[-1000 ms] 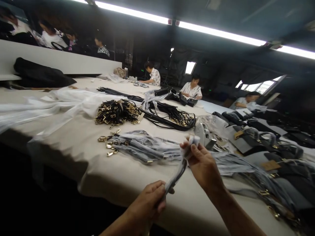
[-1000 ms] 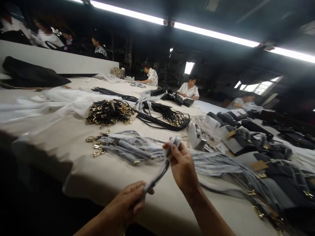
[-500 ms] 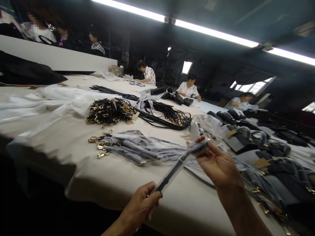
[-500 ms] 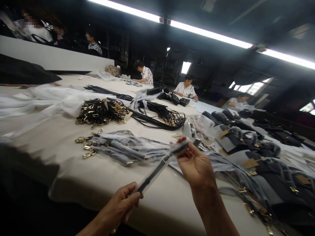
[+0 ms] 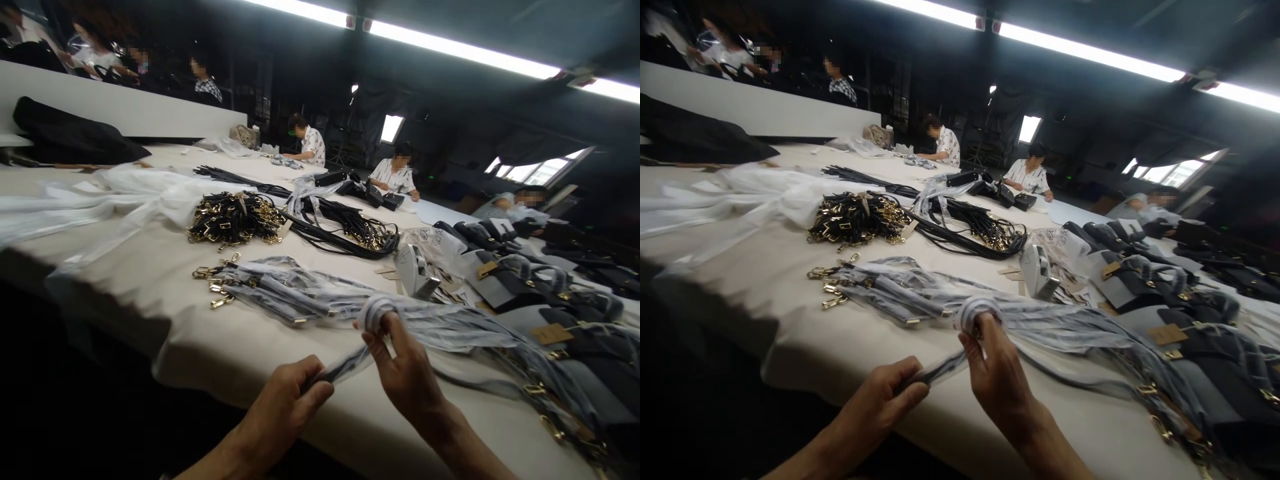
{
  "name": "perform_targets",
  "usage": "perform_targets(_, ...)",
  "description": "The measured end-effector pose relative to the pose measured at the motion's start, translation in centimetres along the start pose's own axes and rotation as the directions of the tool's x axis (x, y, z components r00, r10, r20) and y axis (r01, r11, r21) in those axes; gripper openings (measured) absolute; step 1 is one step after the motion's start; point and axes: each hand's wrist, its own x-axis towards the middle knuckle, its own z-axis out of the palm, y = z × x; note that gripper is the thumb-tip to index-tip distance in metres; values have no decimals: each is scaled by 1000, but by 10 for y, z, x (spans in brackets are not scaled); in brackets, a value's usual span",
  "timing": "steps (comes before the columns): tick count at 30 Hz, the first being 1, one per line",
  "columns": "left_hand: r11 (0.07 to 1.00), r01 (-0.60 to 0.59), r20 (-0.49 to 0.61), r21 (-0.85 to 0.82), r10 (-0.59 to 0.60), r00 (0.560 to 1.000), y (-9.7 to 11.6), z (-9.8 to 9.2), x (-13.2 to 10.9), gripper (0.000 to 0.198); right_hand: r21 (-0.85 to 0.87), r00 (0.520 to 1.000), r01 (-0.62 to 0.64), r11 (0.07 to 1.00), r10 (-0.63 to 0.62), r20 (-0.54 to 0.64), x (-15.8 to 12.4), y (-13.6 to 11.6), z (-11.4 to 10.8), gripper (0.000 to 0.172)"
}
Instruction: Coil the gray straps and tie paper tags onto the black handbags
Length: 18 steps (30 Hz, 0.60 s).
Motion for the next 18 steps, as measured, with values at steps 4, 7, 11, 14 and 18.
perform_targets(4,995,28,-6,100,-27,1000,-3,-15,-2,15,61,992,-45,997,38,123,-2,3,1,10)
perform_targets(7,992,27,-9,123,-26,1000,-13,-19,-3,15,527,947,-274,804,321,2,16,4,-15,23)
perform_targets(11,1000,-6,42,20,6,999,-25,-15,-4,30,924,764,-286,255,642,59,43,3,-47,14)
perform_targets(14,999,16,40,-52,-14,999,-30,-13,-5,43,952,716,-293,88,679,158,48,1,-65,19)
perform_targets(18,999,-14,-44,-47,12,999,-36,-13,-8,39,962,719,-273,12,667,195,37,-8,-80,27)
